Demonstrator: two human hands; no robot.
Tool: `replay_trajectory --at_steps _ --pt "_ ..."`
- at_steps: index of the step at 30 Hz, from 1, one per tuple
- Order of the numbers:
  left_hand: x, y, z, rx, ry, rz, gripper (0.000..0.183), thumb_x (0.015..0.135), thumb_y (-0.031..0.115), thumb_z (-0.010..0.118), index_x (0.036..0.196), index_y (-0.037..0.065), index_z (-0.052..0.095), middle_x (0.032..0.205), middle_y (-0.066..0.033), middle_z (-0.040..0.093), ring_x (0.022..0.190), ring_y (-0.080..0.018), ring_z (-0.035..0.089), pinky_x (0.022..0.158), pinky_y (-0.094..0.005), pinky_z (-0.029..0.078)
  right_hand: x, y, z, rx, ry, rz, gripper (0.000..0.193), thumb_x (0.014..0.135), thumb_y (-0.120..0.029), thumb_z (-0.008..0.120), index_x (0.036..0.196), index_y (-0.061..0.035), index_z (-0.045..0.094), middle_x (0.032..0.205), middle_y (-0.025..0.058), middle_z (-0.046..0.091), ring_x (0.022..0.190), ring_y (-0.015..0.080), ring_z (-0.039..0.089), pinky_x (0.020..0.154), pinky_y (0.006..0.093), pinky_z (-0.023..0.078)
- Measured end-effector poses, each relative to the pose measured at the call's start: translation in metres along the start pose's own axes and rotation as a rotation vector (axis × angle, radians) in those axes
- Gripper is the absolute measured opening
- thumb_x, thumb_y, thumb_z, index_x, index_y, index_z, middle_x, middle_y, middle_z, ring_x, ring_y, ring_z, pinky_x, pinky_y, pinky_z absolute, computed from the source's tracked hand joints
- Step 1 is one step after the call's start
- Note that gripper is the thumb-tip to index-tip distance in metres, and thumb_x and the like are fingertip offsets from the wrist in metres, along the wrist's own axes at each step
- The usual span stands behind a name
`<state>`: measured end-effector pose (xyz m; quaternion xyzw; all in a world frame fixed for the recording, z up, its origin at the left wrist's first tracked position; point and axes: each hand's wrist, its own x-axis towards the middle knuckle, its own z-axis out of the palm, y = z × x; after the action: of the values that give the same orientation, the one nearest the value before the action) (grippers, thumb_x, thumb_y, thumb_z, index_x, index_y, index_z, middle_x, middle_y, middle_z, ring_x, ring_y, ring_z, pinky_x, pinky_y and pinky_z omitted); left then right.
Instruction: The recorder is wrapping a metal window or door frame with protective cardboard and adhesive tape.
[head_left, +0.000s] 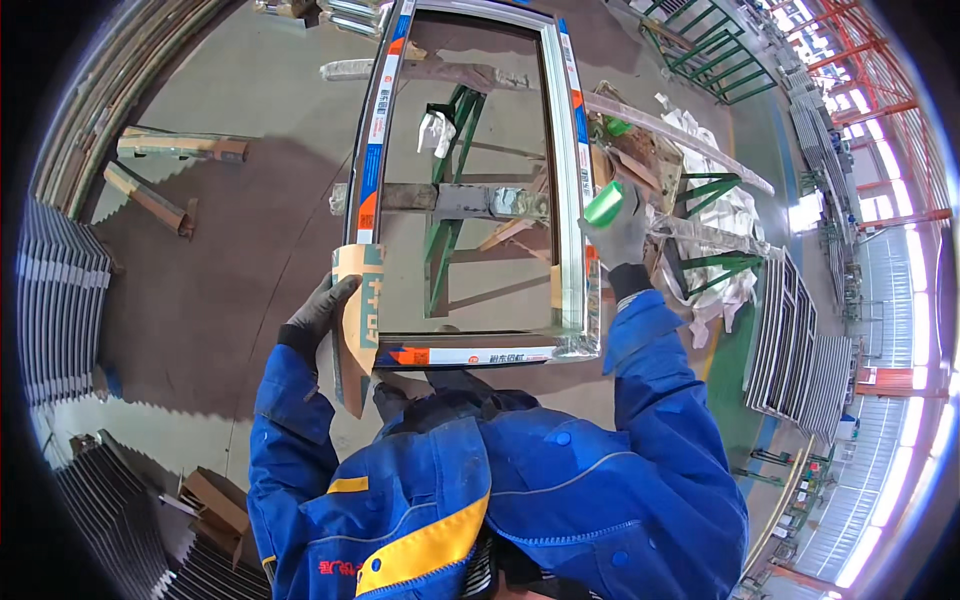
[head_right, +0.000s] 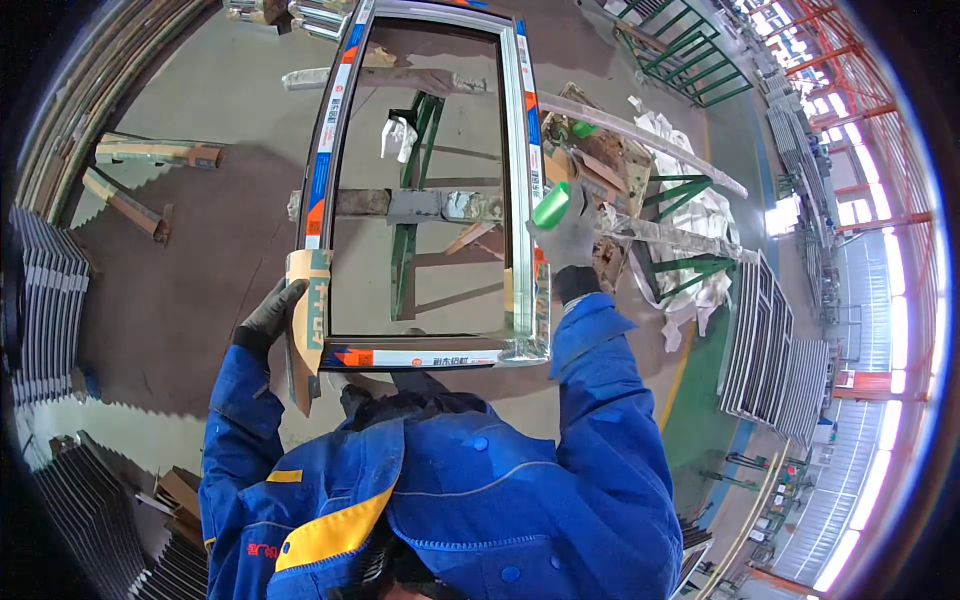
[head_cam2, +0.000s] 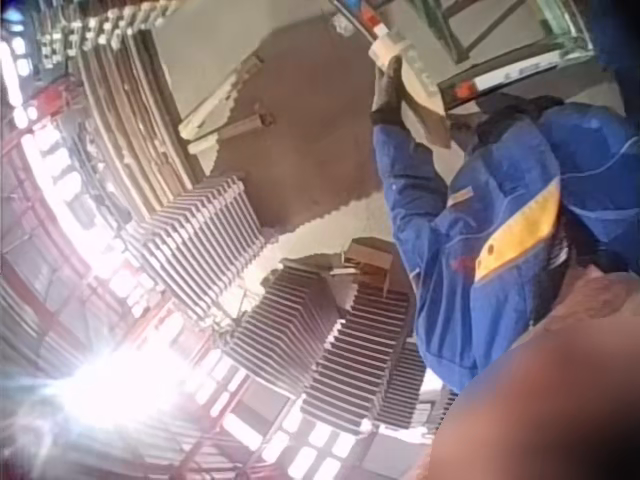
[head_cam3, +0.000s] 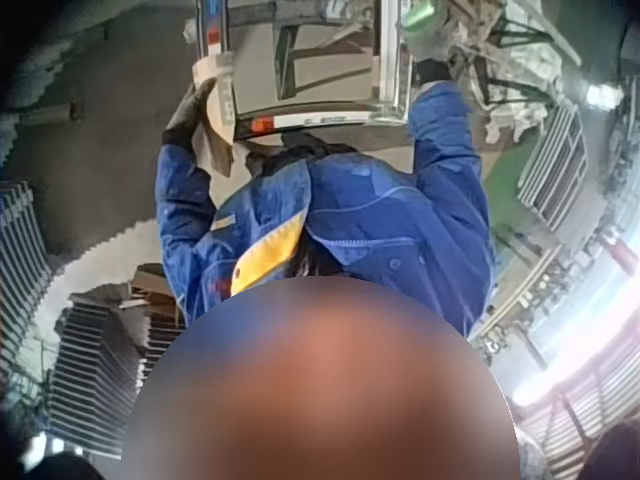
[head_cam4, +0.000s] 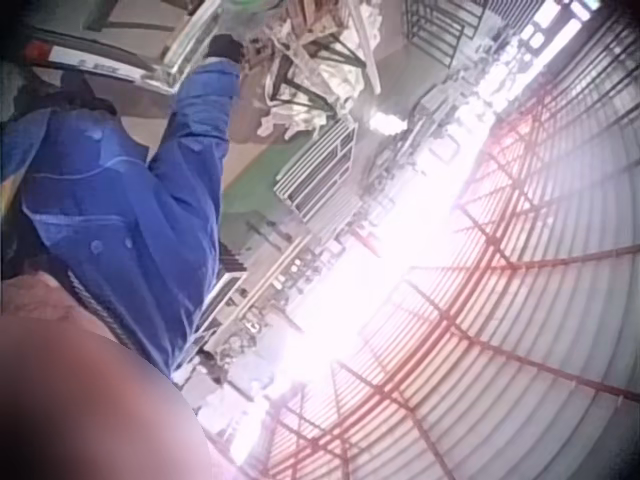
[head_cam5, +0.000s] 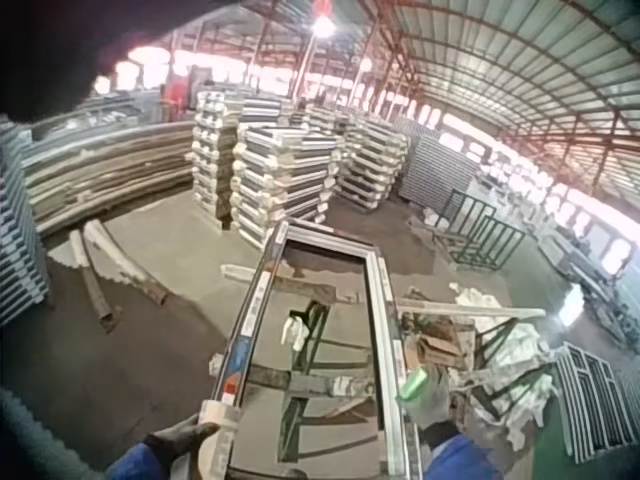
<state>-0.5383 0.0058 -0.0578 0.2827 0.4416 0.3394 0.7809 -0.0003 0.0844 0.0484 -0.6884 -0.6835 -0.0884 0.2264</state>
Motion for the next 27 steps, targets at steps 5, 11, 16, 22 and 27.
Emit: replay_trajectory --at_steps 5,11,16,22,27 --pt "-0.005 0.006 0.008 -0.045 -0.006 -0.005 0.083 0.088 0.043 0.083 0.149 0.001 0.044 0.134 -0.0128 0.063 0.121 -0.0234 0.063 0.106 -0.0392 0.052 0.030 0.019 -0.008 0.083 -0.112 -0.070 0.117 0.061 -0.034 0.094 0.154 0.0000 0.031 0.146 0.0279 0.046 0.129 0.0453 0.053 0.105 0.0498 0.050" --pt "-0.007 0.000 0.005 -0.015 0.014 0.026 0.083 0.090 0.044 0.080 0.150 0.001 0.042 0.136 -0.0134 0.062 0.125 -0.0226 0.060 0.108 -0.0389 0.049 0.058 0.042 -0.011 0.124 -0.446 -0.075 0.120 0.067 -0.032 0.090 0.160 -0.0020 0.021 0.116 0.0217 0.069 0.108 0.0419 0.068 0.095 0.0474 0.055" --pt "-0.005 -0.013 0.009 0.117 0.140 0.209 0.086 0.092 0.047 0.078 0.153 0.001 0.039 0.140 -0.0121 0.059 0.128 -0.0215 0.056 0.109 -0.0385 0.045 0.062 0.012 0.002 0.377 -0.435 -0.174 0.107 0.071 -0.034 0.093 0.153 -0.0012 0.032 0.121 0.0192 0.065 0.108 0.0320 0.068 0.093 0.0417 0.055" --pt "-0.017 -0.014 0.026 0.200 0.370 0.401 0.087 0.092 0.042 0.078 0.157 0.002 0.036 0.145 -0.0147 0.056 0.133 -0.0236 0.053 0.112 -0.0379 0.043 0.062 -0.208 -0.041 1.184 -0.750 -0.179 0.088 0.081 -0.017 0.087 0.153 -0.0039 0.038 0.130 0.0109 0.061 0.115 0.0208 0.063 0.099 0.0349 0.054" --pt "-0.020 -0.011 0.044 0.137 0.414 0.403 0.076 0.094 0.037 0.077 0.151 0.000 0.042 0.140 -0.0144 0.059 0.127 -0.0204 0.057 0.107 -0.0344 0.046 0.012 -0.339 0.011 1.385 -0.921 -0.239 0.087 0.080 -0.020 0.087 0.151 -0.0025 0.040 0.127 0.0112 0.060 0.114 0.0208 0.062 0.098 0.0357 0.053"
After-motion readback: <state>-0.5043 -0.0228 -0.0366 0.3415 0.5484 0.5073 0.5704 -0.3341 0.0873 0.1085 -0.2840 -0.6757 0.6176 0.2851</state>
